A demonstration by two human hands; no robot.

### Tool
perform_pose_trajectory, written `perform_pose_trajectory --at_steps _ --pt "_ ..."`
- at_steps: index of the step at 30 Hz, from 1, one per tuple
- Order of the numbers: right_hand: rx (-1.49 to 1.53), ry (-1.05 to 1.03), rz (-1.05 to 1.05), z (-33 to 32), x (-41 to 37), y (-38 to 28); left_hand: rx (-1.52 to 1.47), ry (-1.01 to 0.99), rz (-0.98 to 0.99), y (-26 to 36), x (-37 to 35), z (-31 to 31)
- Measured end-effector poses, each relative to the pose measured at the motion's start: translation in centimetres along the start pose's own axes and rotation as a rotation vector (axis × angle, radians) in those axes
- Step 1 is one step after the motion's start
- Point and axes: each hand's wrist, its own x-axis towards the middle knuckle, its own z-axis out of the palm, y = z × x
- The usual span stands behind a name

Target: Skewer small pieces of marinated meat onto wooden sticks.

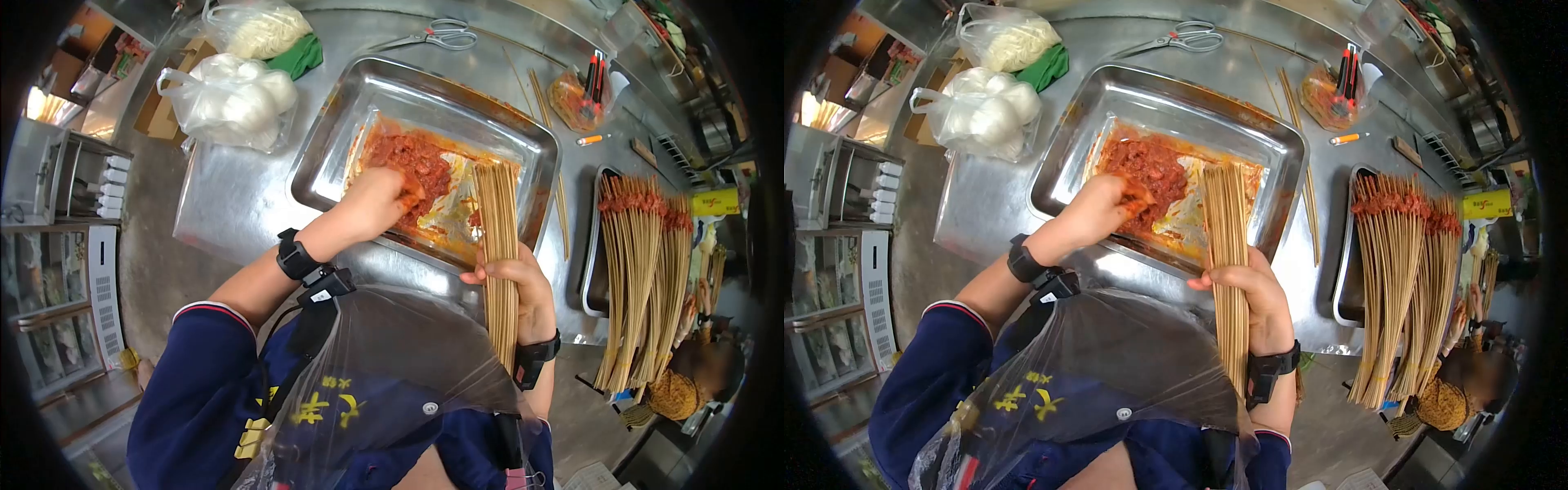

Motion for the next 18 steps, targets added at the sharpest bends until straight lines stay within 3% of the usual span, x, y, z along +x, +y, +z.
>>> perform_pose_trajectory --at_steps 2,9,15,18 --pt "-0.033 0.007 0.007 -0.3 -0.1 -0.1 0.297 -0.110 0.052 0.7 0.1 0.4" --pt "-0.040 0.012 0.025 -0.4 -0.5 -0.2 0.539 -0.149 0.245 1.6 0.1 1.4" --pt "-0.133 0.005 0.054 0.1 -0.4 -0.3 0.422 -0.125 0.112 0.8 -0.3 -0.4" --pt "-0.165 -0.007 0.060 0.9 -0.2 -0.4 -0.162 -0.003 -0.097 0.8 -0.4 -1.2"
